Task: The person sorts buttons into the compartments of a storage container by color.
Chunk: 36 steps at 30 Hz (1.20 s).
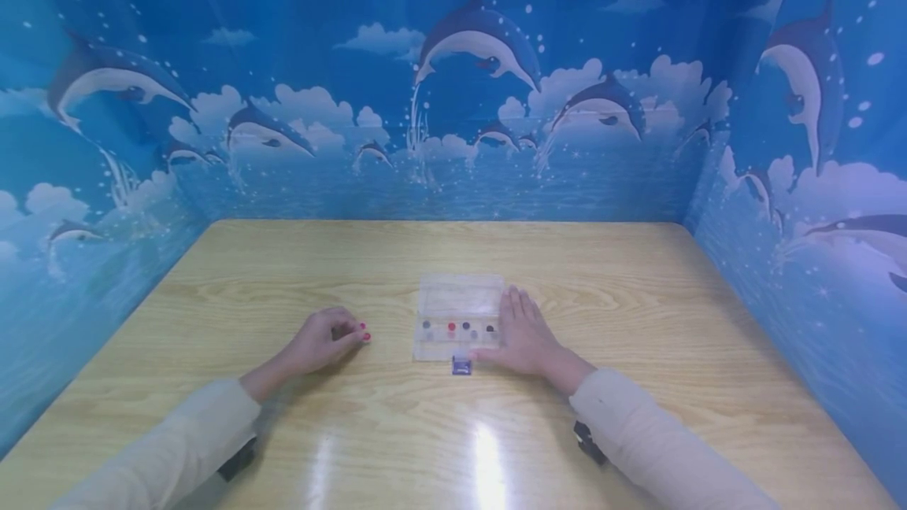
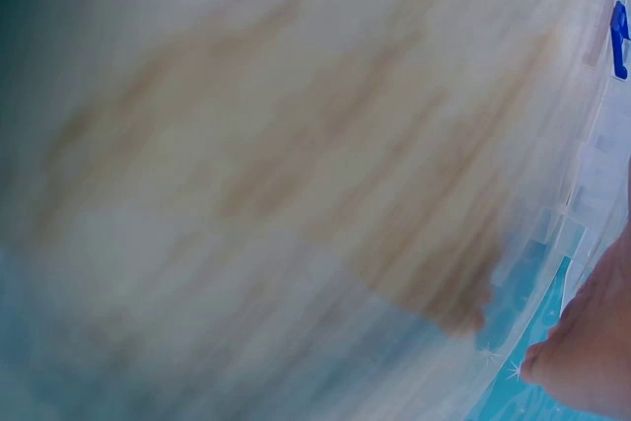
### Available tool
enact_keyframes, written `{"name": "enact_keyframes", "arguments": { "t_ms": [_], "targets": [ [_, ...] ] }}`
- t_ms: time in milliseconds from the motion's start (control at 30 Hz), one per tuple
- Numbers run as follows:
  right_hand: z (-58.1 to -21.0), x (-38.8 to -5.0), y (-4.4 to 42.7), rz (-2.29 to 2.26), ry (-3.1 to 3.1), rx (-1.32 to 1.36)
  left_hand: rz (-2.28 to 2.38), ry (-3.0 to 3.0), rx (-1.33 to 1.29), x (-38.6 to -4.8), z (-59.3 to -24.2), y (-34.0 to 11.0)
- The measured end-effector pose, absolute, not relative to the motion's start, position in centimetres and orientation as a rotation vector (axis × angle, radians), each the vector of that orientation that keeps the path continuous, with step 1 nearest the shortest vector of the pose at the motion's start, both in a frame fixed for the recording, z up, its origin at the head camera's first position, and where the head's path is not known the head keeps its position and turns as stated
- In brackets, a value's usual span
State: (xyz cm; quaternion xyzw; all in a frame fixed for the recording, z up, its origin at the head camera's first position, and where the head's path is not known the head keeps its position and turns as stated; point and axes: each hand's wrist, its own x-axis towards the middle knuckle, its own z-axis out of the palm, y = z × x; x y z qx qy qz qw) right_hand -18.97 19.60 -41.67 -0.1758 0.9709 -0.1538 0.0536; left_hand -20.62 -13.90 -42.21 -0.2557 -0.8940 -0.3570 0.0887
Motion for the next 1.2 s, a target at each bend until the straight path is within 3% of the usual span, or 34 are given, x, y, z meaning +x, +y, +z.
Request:
{"name": "enact_keyframes", "arguments": {
  "t_ms": [1200],
  "targets": [
    [-41.6, -18.9, 19.5, -0.46, 2.965, -0.538, -1.208, -2.678, -0.765, -20.6, -41.9, -10.9]
  ]
}}
